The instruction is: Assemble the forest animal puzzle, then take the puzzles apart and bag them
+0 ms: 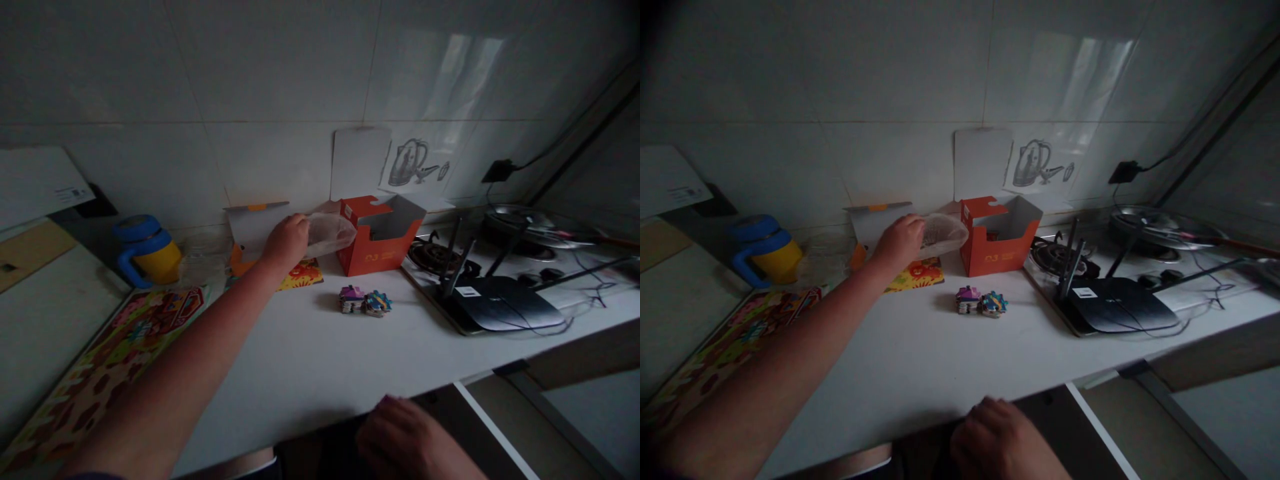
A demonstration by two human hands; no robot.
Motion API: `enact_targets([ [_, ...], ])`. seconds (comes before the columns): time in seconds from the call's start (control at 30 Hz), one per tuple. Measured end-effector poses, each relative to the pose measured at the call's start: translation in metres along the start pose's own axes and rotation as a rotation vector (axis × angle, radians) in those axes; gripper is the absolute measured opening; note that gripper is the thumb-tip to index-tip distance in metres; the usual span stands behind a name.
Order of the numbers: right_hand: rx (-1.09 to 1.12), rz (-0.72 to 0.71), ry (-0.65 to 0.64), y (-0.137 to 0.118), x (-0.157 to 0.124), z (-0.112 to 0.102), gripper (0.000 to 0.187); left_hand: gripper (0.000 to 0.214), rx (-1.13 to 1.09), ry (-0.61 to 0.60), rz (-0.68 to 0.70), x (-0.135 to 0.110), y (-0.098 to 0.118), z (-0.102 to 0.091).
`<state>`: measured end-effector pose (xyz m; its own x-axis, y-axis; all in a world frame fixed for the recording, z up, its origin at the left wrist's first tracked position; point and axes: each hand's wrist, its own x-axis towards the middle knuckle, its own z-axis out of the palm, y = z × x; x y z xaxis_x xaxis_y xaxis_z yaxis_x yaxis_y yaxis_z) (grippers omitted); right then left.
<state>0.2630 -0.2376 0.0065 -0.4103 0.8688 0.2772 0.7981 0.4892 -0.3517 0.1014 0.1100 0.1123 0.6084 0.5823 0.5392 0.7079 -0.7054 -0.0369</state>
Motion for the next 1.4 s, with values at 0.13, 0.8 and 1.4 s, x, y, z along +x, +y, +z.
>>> enact_targets([
  [0.13,-0.239,0.044,0.148,0.057,0.042,-0.049,0.029,0.025,0.03,0.313,-0.1,-0.046,-0.011,-0.066],
  [0.8,-0.419,0.119,-0.611,0.151,0.197,-0.035,0.053,0.016,0.077,0.004,-0.391,-0.256,0.052,-0.099],
  [1.4,-0.418,0.083,-0.711,0.129,0.225,-0.03,0.066,0.016,-0.046,0.072,-0.403,-0.227,0.048,-0.114],
])
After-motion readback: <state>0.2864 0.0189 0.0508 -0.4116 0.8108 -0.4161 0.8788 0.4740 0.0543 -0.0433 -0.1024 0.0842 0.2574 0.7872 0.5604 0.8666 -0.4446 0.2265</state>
